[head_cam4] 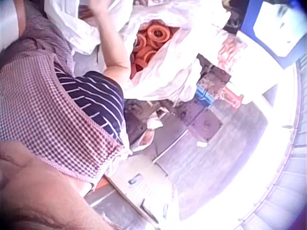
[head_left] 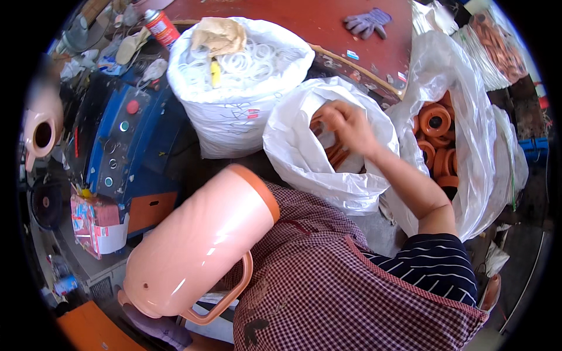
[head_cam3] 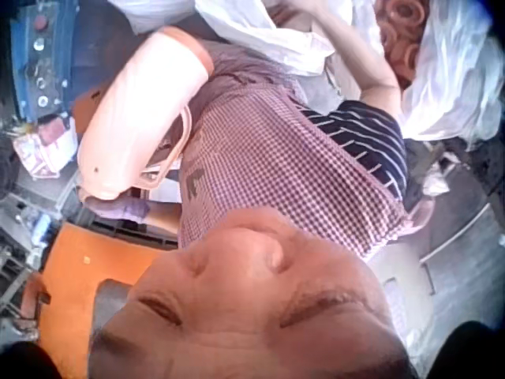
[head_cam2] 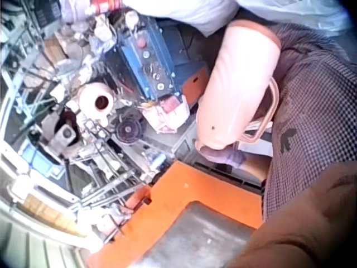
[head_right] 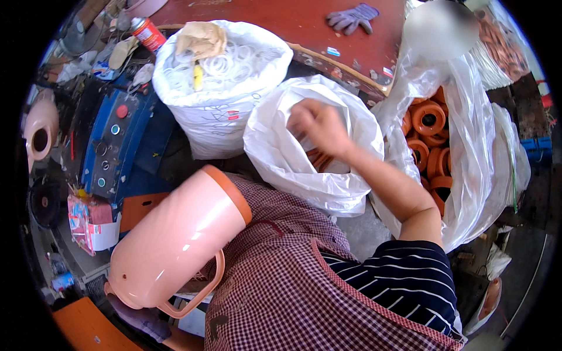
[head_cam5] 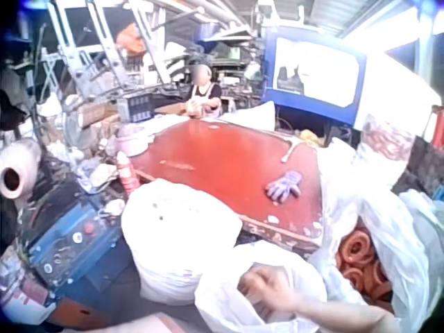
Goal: The person repeatedly picks up pink plastic pitchers, attaches handles, and places them on a machine. They also handle small orange rings and a white bag of shredded material, moving items between the workbench and the machine.
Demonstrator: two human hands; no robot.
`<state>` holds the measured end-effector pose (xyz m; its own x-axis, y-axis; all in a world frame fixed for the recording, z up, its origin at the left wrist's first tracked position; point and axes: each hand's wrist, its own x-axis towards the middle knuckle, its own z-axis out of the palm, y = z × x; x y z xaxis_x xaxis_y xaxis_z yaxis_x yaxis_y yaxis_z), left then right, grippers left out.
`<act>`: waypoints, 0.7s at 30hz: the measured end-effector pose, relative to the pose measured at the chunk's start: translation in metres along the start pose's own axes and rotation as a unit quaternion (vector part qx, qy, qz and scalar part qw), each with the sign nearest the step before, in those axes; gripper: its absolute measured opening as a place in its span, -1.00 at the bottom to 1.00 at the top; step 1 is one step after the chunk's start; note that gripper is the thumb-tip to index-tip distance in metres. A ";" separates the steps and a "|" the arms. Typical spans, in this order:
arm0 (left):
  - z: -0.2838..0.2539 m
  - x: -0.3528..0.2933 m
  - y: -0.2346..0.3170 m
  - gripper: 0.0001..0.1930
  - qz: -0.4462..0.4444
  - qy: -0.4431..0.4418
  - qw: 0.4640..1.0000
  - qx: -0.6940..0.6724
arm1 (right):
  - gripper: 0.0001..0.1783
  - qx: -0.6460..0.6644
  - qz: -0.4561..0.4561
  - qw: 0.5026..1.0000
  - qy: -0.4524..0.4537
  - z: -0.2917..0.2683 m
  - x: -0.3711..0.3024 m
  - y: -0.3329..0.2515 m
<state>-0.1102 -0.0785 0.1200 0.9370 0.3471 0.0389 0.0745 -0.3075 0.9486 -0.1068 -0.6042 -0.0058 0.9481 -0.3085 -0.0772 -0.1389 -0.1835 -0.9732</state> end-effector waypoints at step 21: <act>0.053 0.002 0.015 -0.26 0.147 0.029 0.987 0.053 | -0.77 0.152 0.147 0.970 0.117 -0.006 0.002 0.074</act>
<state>-0.0892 -0.1294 0.1180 0.9024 0.2783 0.3289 -0.1601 -0.4920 0.8557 -0.1168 -0.6237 -0.0771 0.7842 -0.5167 -0.3437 -0.2687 0.2164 -0.9386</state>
